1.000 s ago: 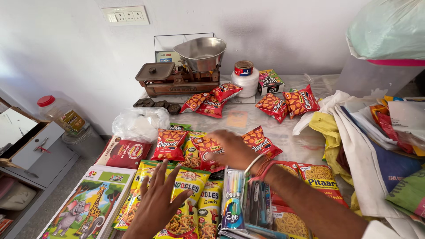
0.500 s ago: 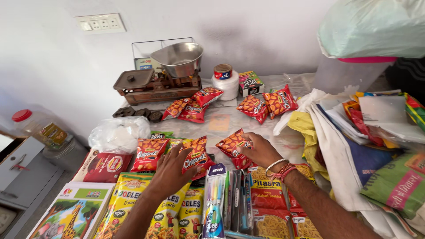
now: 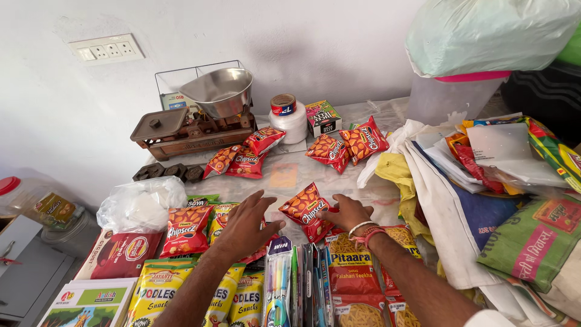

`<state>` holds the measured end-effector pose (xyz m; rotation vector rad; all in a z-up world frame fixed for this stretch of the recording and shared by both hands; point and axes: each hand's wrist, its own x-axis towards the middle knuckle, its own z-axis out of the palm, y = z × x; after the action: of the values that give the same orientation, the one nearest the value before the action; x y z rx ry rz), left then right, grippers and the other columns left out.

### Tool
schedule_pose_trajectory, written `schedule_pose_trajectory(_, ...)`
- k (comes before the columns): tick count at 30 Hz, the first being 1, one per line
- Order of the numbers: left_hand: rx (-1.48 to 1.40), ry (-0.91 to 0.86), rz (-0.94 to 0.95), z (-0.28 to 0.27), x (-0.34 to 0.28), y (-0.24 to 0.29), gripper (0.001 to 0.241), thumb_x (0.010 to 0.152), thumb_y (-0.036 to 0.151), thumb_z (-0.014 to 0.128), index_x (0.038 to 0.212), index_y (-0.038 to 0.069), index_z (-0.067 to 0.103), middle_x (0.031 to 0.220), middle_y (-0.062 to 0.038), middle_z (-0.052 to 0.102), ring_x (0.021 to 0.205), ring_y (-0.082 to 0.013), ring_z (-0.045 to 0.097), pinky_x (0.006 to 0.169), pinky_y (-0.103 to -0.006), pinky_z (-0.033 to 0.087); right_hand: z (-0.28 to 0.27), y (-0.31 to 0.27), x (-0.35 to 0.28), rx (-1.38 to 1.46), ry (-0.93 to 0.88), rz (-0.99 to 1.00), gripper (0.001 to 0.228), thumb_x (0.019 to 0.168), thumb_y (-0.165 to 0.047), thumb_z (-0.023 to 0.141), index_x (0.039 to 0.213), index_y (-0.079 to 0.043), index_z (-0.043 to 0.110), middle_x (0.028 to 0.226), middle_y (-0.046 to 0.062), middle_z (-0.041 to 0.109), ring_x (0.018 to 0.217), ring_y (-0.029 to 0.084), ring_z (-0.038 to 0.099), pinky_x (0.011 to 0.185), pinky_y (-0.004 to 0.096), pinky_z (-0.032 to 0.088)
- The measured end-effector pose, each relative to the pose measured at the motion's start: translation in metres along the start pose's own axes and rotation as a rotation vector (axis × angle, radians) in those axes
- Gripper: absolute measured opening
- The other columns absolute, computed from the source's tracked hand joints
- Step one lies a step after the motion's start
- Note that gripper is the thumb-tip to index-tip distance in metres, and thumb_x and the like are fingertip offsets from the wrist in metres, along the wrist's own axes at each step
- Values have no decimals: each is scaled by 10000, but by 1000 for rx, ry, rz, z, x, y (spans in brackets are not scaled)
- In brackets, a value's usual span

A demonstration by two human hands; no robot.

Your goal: The person arranges multiple snack packets on a table, then opens a jar of candies and transfers some candies into a small container. The person handles chips, noodles, and candies throughout the clip.

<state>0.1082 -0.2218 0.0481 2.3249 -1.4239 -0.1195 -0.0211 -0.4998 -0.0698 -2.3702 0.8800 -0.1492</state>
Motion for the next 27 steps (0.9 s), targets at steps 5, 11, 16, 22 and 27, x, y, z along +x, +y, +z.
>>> schedule_pose_trajectory(5,-14,11,14,-4,1,6,640,913,487,667,1436,157,502,1568,-171,391,1462,-337,369,1190,-518,257,14,1,7,97,38,-47,884,675,-666,808,1321,-85,649,1206,127,737,1121,240,712,997,400,486)
schedule_pose_trajectory(11,-15,26,-31,-5,-8,-2,626,914,494,664,1416,157,506,1544,-157,408,1444,-335,387,1182,-526,263,10,-14,3,230,103,110,667,726,-619,775,1244,-201,734,1112,45,783,1066,202,725,972,438,423)
schedule_pose_trajectory(16,-18,61,-1,1,-9,-9,561,922,471,660,1374,160,544,1521,-158,438,1427,-343,413,1168,-529,293,-1,-35,-12,117,-64,14,747,694,-586,787,1336,-241,623,981,15,805,1019,183,759,996,441,400)
schedule_pose_trajectory(22,-25,80,-22,4,-12,-13,538,907,454,683,1349,171,563,1502,-148,460,1415,-332,431,1153,-532,303,-9,-55,-18,-123,-115,38,653,777,-586,800,1293,-225,629,1054,15,776,1092,191,687,1015,484,428)
schedule_pose_trajectory(27,-34,86,-11,5,-12,-13,521,914,444,683,1342,168,574,1496,-139,473,1416,-320,439,1159,-526,305,4,-55,-5,-117,116,-489,553,852,-487,720,1310,-189,634,1245,65,677,1203,273,626,1061,458,494)
